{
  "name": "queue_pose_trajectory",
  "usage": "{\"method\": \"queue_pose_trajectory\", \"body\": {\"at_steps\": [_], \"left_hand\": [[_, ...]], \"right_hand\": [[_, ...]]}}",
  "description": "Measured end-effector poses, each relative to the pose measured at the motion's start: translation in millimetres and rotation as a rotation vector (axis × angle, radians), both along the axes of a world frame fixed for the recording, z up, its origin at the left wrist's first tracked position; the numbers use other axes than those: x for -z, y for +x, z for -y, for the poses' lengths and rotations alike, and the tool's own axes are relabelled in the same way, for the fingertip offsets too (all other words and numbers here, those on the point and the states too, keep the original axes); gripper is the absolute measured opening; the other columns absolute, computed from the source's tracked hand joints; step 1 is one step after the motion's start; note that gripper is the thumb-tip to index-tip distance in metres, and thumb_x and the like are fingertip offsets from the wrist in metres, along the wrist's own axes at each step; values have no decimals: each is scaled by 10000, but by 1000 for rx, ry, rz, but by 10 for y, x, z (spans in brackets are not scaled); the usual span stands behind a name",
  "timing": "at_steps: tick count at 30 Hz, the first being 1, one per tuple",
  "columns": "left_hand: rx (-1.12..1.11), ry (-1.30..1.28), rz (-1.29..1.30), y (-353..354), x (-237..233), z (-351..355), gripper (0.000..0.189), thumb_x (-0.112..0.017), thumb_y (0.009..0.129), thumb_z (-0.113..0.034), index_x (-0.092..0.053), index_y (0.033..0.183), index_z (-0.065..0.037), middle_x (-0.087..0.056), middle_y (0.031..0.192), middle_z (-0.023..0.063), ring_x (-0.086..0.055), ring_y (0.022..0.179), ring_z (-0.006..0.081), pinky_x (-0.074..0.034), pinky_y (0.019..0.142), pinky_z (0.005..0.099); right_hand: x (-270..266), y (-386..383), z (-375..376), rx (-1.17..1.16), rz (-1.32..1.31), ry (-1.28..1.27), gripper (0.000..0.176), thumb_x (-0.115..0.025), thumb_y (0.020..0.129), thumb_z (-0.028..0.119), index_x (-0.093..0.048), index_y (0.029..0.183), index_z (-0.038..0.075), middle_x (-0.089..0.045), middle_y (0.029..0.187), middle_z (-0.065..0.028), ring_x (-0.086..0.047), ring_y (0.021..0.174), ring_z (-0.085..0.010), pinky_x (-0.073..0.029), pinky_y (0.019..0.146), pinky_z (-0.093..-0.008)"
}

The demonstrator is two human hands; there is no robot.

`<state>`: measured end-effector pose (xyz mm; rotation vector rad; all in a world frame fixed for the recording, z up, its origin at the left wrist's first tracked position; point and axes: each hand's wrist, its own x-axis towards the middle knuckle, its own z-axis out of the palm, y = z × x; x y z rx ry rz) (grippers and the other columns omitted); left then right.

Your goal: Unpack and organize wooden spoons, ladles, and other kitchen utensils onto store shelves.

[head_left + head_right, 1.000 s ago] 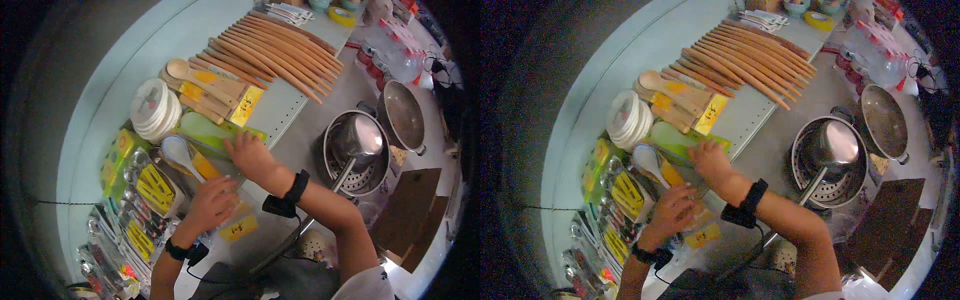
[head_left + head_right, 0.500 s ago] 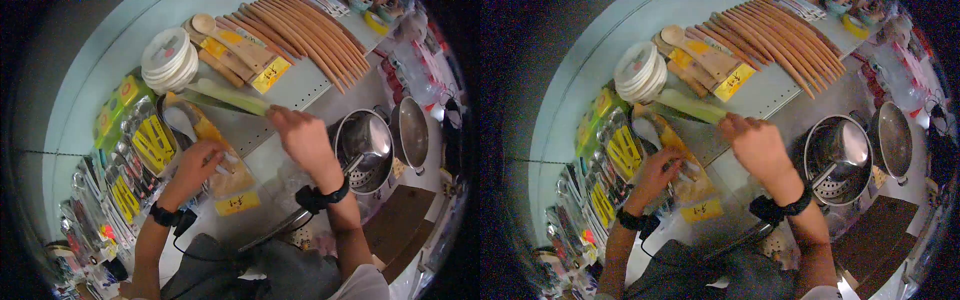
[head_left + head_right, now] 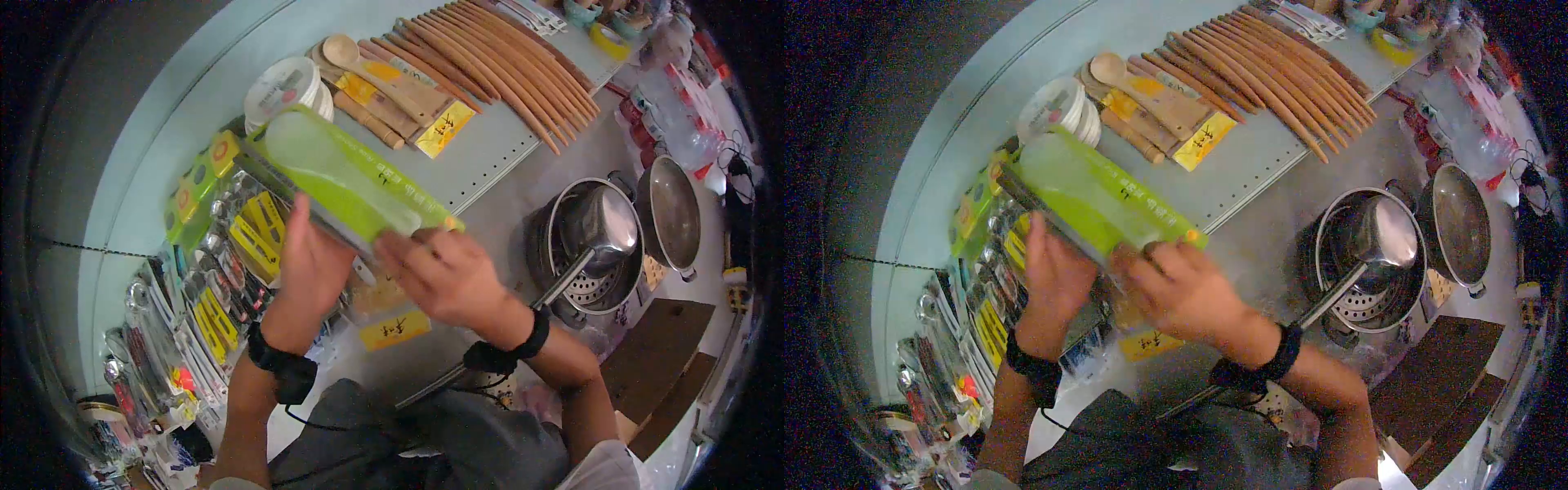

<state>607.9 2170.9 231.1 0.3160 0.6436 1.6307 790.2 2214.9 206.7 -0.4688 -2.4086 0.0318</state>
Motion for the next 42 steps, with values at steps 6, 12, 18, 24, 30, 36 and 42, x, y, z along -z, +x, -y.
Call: {"method": "queue_pose_trajectory", "body": {"at_steps": [6, 12, 18, 24, 30, 36, 42], "left_hand": [[-397, -278, -438, -253, 79, 194, 443, -538, 887, -220, -393, 1278, -69, -493, 1239, 95, -500, 1115, 248, -426, 934, 406], [-621, -281, -727, -1110, -115, 703, 469, -593, 848, -145, -405, 1264, -41, -524, 1199, 96, -527, 1079, 237, -452, 907, 385], [-454, -485, -658, -1746, -285, 1200, 344, -566, 849, -194, -538, 1138, -10, -606, 1073, 99, -585, 986, 214, -463, 877, 345], [-562, -472, -625, -1542, -85, 1205, 368, -586, 834, -218, -546, 1131, -5, -614, 1061, 96, -604, 943, 219, -481, 840, 341], [-547, -500, -670, -1530, 37, 1156, 386, -613, 817, -208, -535, 1132, 1, -614, 1051, 93, -609, 922, 211, -486, 820, 326], [-537, -504, -657, -1493, 93, 1059, 392, -625, 808, -197, -525, 1130, 4, -605, 1063, 99, -602, 934, 206, -485, 817, 323], [-588, -496, -662, -1536, 186, 1068, 397, -633, 805, -162, -510, 1146, 1, -604, 1060, 108, -598, 947, 221, -485, 820, 328]], "right_hand": [[25, -278, 90, -280, -15, -24, 468, -636, 660, 179, -578, 1116, 91, -516, 1169, -19, -497, 937, -159, -428, 780, -299], [559, -430, -100, -6, -78, -580, 684, -679, 712, 279, -380, 1265, 10, -427, 1252, -208, -465, 1079, -383, -426, 895, -441], [569, -838, -289, 6, 74, -1028, 815, -671, 730, 289, -233, 1348, -12, -425, 1210, -287, -520, 1035, -412, -431, 903, -413], [573, -1248, -277, -71, 197, -1026, 981, -702, 673, 262, -99, 1371, -73, -520, 1079, -327, -546, 977, -431, -451, 863, -415], [527, -1357, -270, -66, 232, -1131, 1044, -710, 666, 242, -14, 1375, -75, -598, 870, -293, -592, 805, -432, -491, 734, -438], [518, -1482, -253, -48, 328, -1030, 990, -697, 679, 183, -45, 1392, -33, -595, 855, -289, -596, 787, -426, -483, 697, -462], [589, -1268, -628, 63, 121, -1021, 940, -669, 657, 88, -92, 1393, -3, -590, 882, -289, -587, 819, -436, -483, 716, -466]]}}
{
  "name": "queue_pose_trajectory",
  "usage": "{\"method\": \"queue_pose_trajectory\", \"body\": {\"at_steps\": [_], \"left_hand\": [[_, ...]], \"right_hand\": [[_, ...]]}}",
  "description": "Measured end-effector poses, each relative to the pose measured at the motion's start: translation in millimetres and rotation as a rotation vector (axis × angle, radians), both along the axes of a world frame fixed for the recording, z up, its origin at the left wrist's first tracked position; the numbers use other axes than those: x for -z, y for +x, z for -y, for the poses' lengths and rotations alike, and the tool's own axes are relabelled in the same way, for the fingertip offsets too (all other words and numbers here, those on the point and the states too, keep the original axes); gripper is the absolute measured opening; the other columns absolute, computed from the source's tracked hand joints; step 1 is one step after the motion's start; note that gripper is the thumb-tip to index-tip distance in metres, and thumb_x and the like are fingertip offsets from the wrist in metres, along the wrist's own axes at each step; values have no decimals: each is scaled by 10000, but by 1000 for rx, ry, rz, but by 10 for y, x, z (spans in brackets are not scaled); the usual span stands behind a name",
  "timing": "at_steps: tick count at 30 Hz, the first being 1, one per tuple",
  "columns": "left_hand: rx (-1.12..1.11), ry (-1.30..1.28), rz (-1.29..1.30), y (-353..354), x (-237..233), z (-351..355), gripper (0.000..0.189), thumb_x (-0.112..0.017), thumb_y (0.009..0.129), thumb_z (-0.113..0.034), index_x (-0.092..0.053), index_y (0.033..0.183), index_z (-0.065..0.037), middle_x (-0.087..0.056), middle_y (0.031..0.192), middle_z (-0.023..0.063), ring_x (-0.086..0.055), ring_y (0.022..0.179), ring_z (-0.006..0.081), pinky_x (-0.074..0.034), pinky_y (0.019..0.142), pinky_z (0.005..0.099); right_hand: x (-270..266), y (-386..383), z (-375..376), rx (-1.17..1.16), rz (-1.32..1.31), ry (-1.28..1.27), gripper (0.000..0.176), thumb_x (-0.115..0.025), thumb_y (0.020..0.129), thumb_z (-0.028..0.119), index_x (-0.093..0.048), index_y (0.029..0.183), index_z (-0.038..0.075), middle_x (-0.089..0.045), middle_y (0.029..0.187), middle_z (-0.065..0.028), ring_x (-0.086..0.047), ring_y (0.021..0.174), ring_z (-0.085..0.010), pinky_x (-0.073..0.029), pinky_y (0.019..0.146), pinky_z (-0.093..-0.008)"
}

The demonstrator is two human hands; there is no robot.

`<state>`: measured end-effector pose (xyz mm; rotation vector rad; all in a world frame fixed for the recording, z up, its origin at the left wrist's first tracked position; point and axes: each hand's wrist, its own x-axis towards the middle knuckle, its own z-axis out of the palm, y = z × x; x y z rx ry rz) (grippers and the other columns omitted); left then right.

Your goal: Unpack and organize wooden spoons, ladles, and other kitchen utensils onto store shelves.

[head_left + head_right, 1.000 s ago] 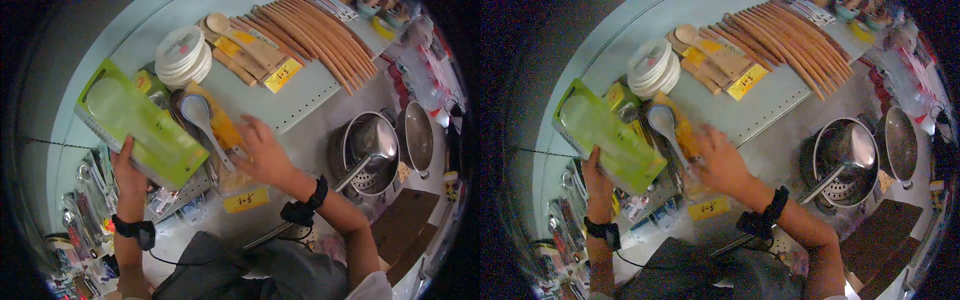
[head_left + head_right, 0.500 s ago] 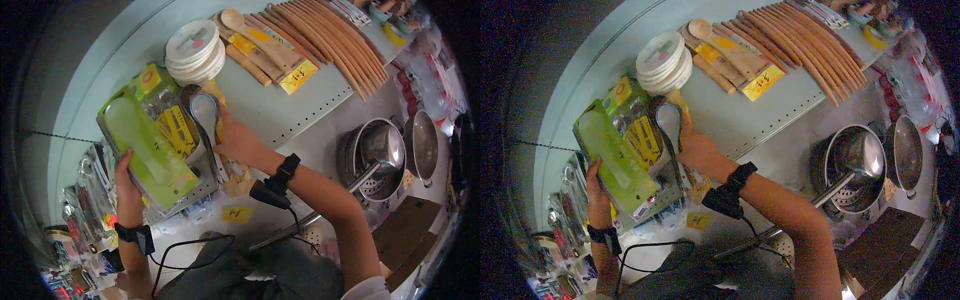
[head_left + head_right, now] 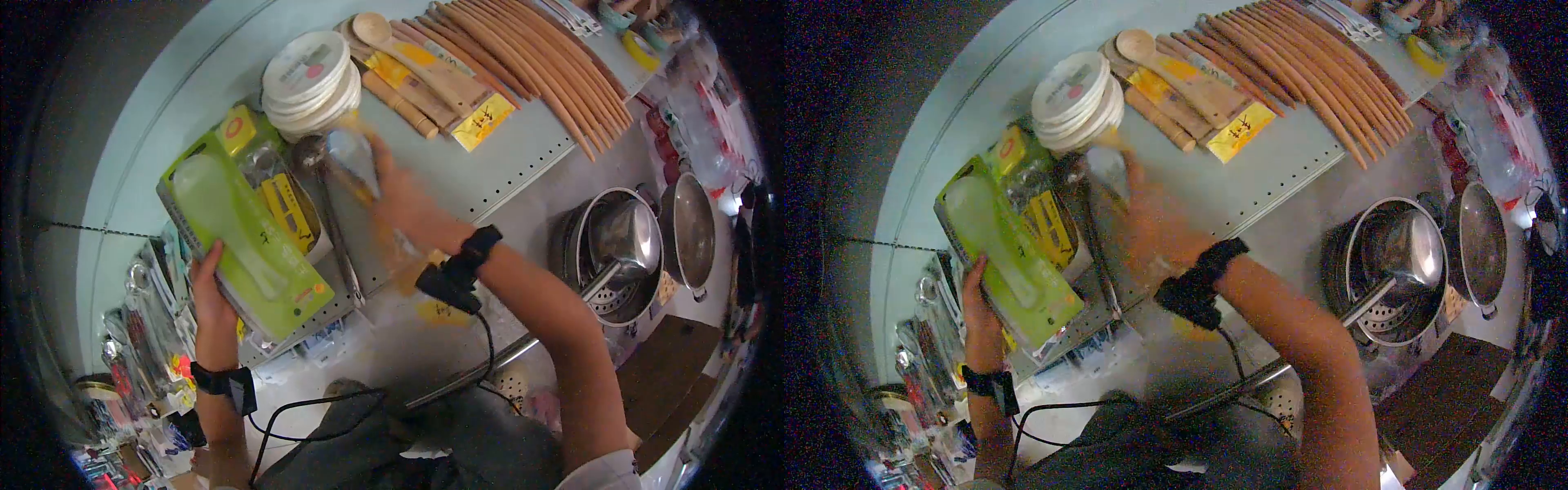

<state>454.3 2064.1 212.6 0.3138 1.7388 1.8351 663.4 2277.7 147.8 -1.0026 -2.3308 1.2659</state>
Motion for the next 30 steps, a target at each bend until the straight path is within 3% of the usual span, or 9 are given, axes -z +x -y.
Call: {"method": "queue_pose_trajectory", "body": {"at_steps": [6, 10, 13, 16, 18, 19, 21, 28, 30], "left_hand": [[39, -8, 51, 23, 14, 24, 429, -646, 798, -145, -480, 1160, 14, -604, 1044, 110, -608, 918, 223, -496, 808, 344], [31, -31, 45, 162, -60, -84, 453, -642, 801, -139, -456, 1182, 20, -597, 1052, 115, -606, 918, 230, -502, 798, 355], [1, -44, -1, 201, -34, -111, 459, -639, 803, -137, -447, 1192, 13, -586, 1073, 124, -601, 926, 240, -502, 802, 361], [40, -15, 21, 209, 1, -113, 471, -644, 799, -136, -441, 1200, 5, -575, 1095, 134, -596, 947, 247, -502, 809, 364], [51, -17, 44, 160, 49, -97, 472, -642, 800, -134, -439, 1203, 3, -577, 1094, 134, -597, 951, 247, -501, 812, 365], [62, -18, 65, 145, 57, -93, 473, -640, 800, -132, -438, 1207, 2, -579, 1093, 133, -597, 955, 247, -500, 814, 365], [70, -28, 44, 188, 35, -104, 405, -639, 805, -167, -493, 1147, -7, -599, 1067, 120, -605, 940, 242, -500, 819, 358], [78, -78, 25, 223, 47, -81, 382, -631, 819, -220, -539, 1122, -8, -614, 1077, 111, -610, 945, 238, -493, 841, 348], [83, -80, 33, 214, 67, -72, 380, -628, 821, -222, -539, 1122, -7, -614, 1073, 111, -610, 945, 236, -493, 841, 349]], "right_hand": [[240, 37, -426, 71, 41, 294, 866, -684, 665, 80, -179, 1363, -18, -462, 1147, -337, -535, 964, -458, -471, 822, -451], [329, 11, -525, 160, -86, 466, 843, -690, 683, 92, -193, 1352, -33, -423, 1171, -338, -506, 1019, -458, -461, 852, -437], [277, 52, -549, 154, 24, 310, 824, -698, 693, 111, -209, 1335, -51, -435, 1143, -329, -489, 1038, -463, -449, 874, -438], [191, 33, -540, 120, 111, 438, 793, -716, 688, 147, -268, 1314, -44, -428, 1158, -323, -504, 1023, -445, -449, 876, -433], [-56, 64, -502, 24, 450, 630, 732, -705, 710, 251, -340, 1280, -28, -448, 1179, -264, -521, 1024, -381, -462, 851, -418], [-28, 65, -512, 23, 449, 631, 732, -705, 710, 251, -340, 1280, -28, -448, 1179, -264, -521, 1024, -381, -462, 851, -418], [23, 75, -532, 164, 547, 850, 646, -673, 731, 353, -439, 1213, -7, -485, 1177, -189, -525, 1024, -315, -469, 825, -393], [-92, 91, -559, 82, 660, 785, 587, -667, 717, 405, -524, 1132, 14, -587, 1011, -129, -518, 1039, -295, -474, 808, -391], [-154, 99, -577, 22, 663, 522, 576, -659, 735, 367, -504, 1153, 2, -602, 943, -127, -516, 1048, -298, -483, 798, -386]]}}
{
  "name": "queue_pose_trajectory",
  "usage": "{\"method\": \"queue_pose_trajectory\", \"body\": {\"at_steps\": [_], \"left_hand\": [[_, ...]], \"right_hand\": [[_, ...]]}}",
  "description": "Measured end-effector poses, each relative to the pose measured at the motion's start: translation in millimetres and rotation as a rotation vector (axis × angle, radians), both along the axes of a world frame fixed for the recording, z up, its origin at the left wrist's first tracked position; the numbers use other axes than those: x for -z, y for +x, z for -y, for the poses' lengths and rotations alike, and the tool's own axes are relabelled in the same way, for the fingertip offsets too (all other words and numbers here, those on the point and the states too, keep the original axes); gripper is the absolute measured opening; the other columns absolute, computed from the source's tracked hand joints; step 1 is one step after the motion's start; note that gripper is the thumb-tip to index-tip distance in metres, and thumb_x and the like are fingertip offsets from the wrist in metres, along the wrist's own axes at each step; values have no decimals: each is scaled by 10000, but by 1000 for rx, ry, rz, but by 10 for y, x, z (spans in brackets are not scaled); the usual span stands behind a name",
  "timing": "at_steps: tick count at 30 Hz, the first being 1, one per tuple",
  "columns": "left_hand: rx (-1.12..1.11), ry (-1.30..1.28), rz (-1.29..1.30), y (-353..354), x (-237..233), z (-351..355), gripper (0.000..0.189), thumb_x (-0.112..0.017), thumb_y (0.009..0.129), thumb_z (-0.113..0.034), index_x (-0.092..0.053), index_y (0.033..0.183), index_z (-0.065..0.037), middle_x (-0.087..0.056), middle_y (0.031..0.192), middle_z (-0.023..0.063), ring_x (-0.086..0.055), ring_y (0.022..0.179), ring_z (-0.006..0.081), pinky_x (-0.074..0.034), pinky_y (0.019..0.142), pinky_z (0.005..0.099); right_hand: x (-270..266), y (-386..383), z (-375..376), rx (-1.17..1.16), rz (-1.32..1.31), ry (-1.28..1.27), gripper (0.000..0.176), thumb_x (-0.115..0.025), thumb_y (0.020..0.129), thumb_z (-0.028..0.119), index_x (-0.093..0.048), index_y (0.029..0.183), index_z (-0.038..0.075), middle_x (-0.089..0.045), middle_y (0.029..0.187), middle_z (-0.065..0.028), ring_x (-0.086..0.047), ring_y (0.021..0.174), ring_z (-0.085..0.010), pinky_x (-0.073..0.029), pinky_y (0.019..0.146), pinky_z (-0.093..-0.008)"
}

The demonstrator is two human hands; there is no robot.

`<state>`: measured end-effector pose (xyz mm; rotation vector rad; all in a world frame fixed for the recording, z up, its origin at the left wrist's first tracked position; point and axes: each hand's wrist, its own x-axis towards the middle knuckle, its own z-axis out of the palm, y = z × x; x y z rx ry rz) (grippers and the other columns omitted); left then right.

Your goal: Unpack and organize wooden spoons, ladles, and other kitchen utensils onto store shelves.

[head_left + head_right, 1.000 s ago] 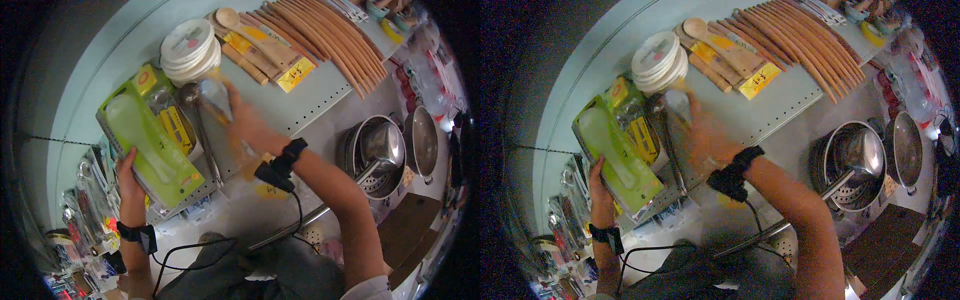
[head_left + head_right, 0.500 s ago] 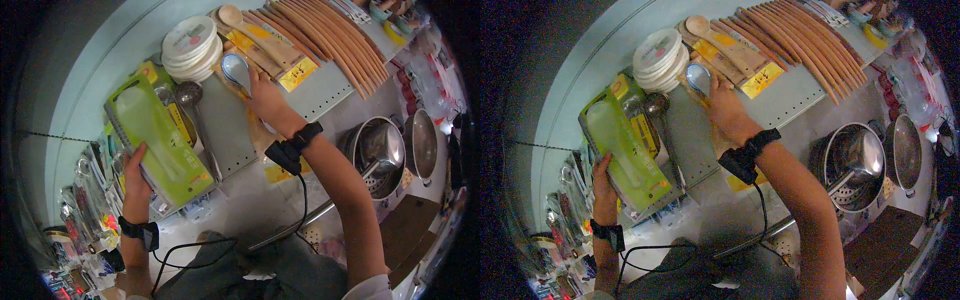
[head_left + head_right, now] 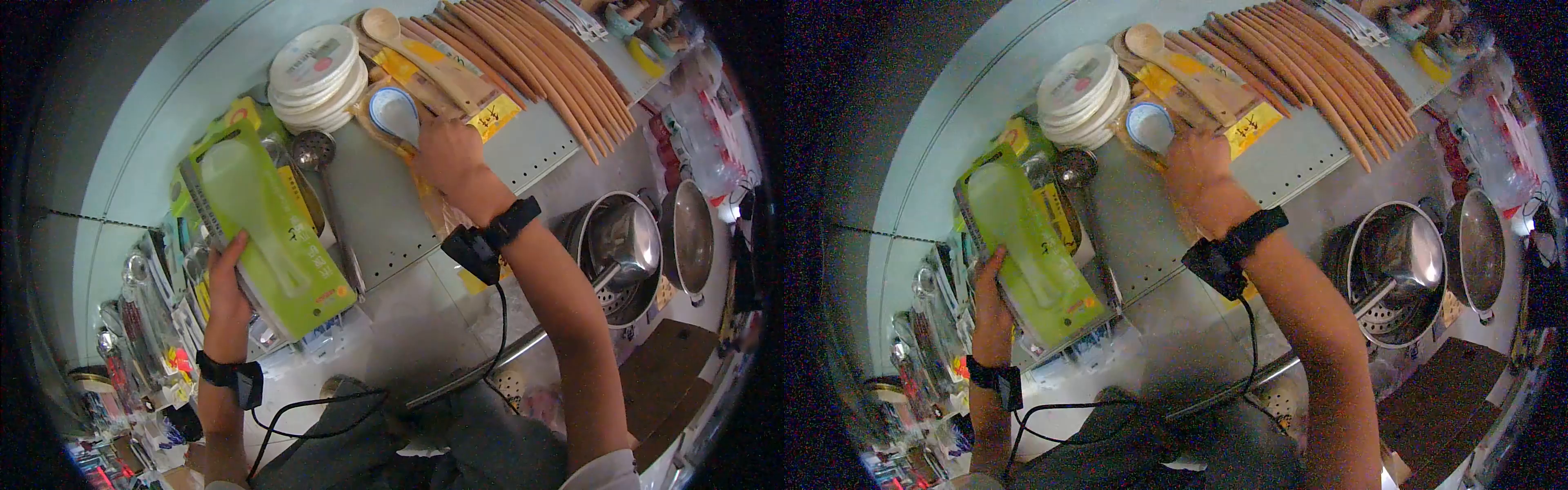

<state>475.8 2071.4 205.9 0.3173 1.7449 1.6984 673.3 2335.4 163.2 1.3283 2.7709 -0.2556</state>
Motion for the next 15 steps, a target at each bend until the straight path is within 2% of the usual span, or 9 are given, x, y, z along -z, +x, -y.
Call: {"method": "queue_pose_trajectory", "body": {"at_steps": [4, 6, 8, 10, 12, 13, 14, 15], "left_hand": [[1, -13, -1, 4, 13, 21, 382, -625, 820, -234, -544, 1115, -5, -616, 1064, 112, -610, 945, 235, -494, 839, 353], [21, -36, 22, 54, 10, 19, 394, -630, 814, -238, -541, 1119, -5, -616, 1063, 110, -610, 945, 236, -491, 845, 357], [53, -60, 41, 136, -10, -7, 406, -634, 807, -242, -539, 1123, -5, -616, 1062, 108, -609, 946, 237, -488, 851, 360], [183, -71, 106, 274, -47, -39, 515, -665, 775, -151, -443, 1221, -21, -576, 1120, 121, -597, 960, 237, -482, 845, 351], [265, -90, 31, 556, -140, -85, 524, -663, 777, -160, -443, 1231, -18, -579, 1120, 113, -597, 956, 236, -473, 855, 350], [337, -107, -44, 654, -157, -93, 534, -660, 778, -169, -443, 1242, -16, -582, 1121, 105, -597, 952, 234, -464, 864, 349], [341, -106, -37, 684, -137, -85, 534, -660, 778, -169, -443, 1242, -16, -582, 1121, 105, -597, 952, 234, -464, 864, 349], [607, -187, -165, 709, -118, -77, 541, -653, 786, -187, -438, 1250, -14, -594, 1096, 99, -597, 946, 223, -456, 868, 346]], "right_hand": [[119, 186, 93, -112, -190, 68, 528, -646, 759, 322, -499, 1146, -8, -581, 995, -171, -511, 1064, -295, -489, 800, -380], [232, 265, 167, -178, -242, 255, 525, -637, 773, 289, -486, 1185, 0, -554, 1049, -205, -509, 1065, -289, -487, 810, -380], [338, 353, 141, -244, -297, 294, 555, -635, 775, 295, -466, 1214, 0, -538, 1081, -212, -503, 1066, -288, -484, 808, -381], [379, 413, 56, -309, -355, 332, 586, -634, 778, 302, -446, 1243, 0, -522, 1113, -218, -497, 1068, -286, -482, 807, -383], [392, 465, -72, -398, -561, 135, 569, -621, 797, 309, -458, 1251, 7, -566, 1065, -183, -546, 960, -273, -481, 786, -376], [278, 537, -64, -394, -555, 135, 569, -621, 797, 309, -458, 1251, 7, -566, 1065, -183, -546, 960, -273, -481, 786, -376], [147, 635, -77, -282, -581, -130, 529, -606, 811, 316, -486, 1225, 11, -588, 1035, -168, -567, 909, -259, -480, 781, -366], [35, 723, -83, -165, -600, -394, 492, -592, 824, 323, -513, 1199, 14, -609, 1006, -152, -588, 859, -246, -479, 776, -355]]}}
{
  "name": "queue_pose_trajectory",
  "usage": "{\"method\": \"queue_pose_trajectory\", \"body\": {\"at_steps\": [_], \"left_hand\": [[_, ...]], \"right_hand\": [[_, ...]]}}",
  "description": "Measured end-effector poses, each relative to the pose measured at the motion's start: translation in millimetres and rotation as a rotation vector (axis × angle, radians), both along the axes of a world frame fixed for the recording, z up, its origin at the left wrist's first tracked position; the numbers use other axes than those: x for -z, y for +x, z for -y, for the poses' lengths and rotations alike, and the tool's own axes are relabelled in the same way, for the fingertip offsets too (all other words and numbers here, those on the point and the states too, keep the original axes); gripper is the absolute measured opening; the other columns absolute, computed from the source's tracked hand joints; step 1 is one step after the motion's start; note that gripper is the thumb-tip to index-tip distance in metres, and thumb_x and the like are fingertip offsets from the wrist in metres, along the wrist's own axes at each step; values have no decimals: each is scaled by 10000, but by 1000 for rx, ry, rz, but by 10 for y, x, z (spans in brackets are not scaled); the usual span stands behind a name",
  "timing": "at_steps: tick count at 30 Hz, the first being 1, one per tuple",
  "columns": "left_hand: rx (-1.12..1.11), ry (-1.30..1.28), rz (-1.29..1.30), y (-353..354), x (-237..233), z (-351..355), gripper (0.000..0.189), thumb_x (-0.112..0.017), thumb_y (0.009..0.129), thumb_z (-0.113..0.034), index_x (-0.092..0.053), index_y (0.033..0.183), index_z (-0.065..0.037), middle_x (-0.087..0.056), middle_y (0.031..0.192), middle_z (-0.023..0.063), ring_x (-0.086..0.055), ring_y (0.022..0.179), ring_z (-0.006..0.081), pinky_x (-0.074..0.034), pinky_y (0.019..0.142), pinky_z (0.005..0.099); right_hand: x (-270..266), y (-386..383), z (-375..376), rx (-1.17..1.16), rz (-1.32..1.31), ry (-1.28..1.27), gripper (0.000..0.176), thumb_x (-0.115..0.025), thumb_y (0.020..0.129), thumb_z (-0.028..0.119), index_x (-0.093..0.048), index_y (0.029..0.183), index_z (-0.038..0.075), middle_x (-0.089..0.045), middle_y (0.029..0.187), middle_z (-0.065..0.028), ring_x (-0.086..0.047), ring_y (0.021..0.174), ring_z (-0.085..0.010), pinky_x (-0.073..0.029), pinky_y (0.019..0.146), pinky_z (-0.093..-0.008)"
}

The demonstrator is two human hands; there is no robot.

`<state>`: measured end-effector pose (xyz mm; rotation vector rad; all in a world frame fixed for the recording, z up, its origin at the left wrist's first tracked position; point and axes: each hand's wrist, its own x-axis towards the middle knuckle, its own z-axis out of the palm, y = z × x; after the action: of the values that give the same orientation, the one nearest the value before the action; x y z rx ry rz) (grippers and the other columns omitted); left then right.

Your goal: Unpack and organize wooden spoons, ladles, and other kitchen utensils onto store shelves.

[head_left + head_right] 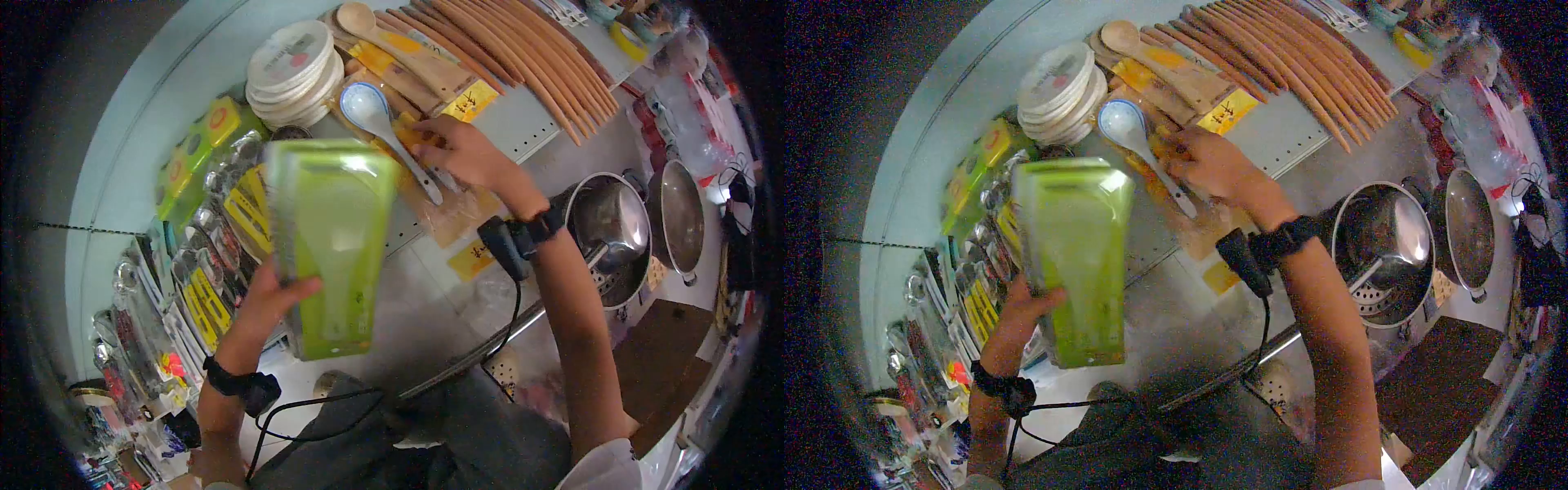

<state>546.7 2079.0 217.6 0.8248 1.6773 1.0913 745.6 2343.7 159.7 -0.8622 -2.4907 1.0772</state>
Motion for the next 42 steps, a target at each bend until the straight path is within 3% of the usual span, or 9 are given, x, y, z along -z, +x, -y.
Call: {"method": "queue_pose_trajectory", "body": {"at_steps": [2, 5, 9, 17, 21, 26, 29, 35, 42], "left_hand": [[466, -166, -389, 29, 62, 31, 555, -641, 799, -271, -434, 1241, -6, -632, 987, 148, -614, 909, 258, -460, 842, 361], [759, -302, -668, 268, 318, 52, 588, -648, 784, -318, -429, 1234, -9, -620, 937, 222, -609, 891, 330, -463, 814, 393], [868, -445, -513, 489, 668, 118, 620, -649, 775, -343, -418, 1237, 0, -585, 966, 270, -575, 915, 396, -456, 807, 431], [980, -140, -421, 265, 2489, 519, 612, -629, 792, -318, -403, 1260, 4, -484, 1218, 250, -490, 1115, 369, -385, 960, 412], [884, -169, -509, 365, 2339, 395, 591, -609, 810, -317, -404, 1265, -1, -478, 1241, 239, -484, 1128, 359, -380, 967, 406], [1003, -56, -286, 644, 815, -287, 437, -553, 849, -245, -470, 1202, -1, -566, 1108, 208, -540, 1044, 349, -431, 895, 404], [845, -19, -435, 582, 286, -731, 401, -539, 859, -230, -484, 1177, 6, -554, 1131, 202, -539, 1048, 332, -434, 884, 403], [578, 386, -1420, 271, 662, -1369, 520, -563, 843, -296, -438, 1226, 32, -420, 1294, 239, -433, 1188, 364, -371, 978, 430], [632, 112, -1411, 310, 820, -1455, 573, -550, 844, -363, -432, 1235, 39, -385, 1323, 251, -396, 1226, 367, -366, 987, 442]], "right_hand": [[-22, 195, -47, 6, 5, -48, 472, -588, 829, 331, -532, 1184, 24, -620, 982, -146, -598, 835, -235, -478, 775, -343], [-116, 497, -93, 59, 24, -114, 469, -586, 832, 346, -542, 1179, 34, -628, 965, -143, -609, 842, -222, -476, 780, -326], [-110, 631, -79, 122, 122, -203, 538, -606, 814, 374, -506, 1216, 31, -623, 995, -153, -609, 895, -248, -475, 797, -331], [-59, 480, 251, 86, 271, 66, 584, -661, 749, 348, -491, 1200, 18, -582, 1057, -173, -576, 959, -332, -463, 847, -370], [5, 228, 392, 145, 158, 491, 480, -651, 720, 284, -528, 1104, 24, -553, 997, -175, -570, 913, -338, -480, 810, -404], [228, -112, 447, 190, 260, 467, 385, -619, 729, 265, -528, 1012, 21, -558, 968, -197, -584, 897, -317, -503, 750, -420], [296, -244, 335, 233, 271, 469, 333, -592, 746, 243, -516, 968, 6, -588, 903, -195, -607, 843, -324, -516, 697, -424], [189, -232, 292, 224, 286, 517, 245, -540, 793, 171, -484, 948, -10, -624, 755, -184, -633, 696, -349, -521, 634, -427], [-78, 208, 248, 452, -44, 207, 281, -508, 873, 236, -500, 959, -31, -603, 721, -250, -596, 675, -418, -487, 601, -474]]}}
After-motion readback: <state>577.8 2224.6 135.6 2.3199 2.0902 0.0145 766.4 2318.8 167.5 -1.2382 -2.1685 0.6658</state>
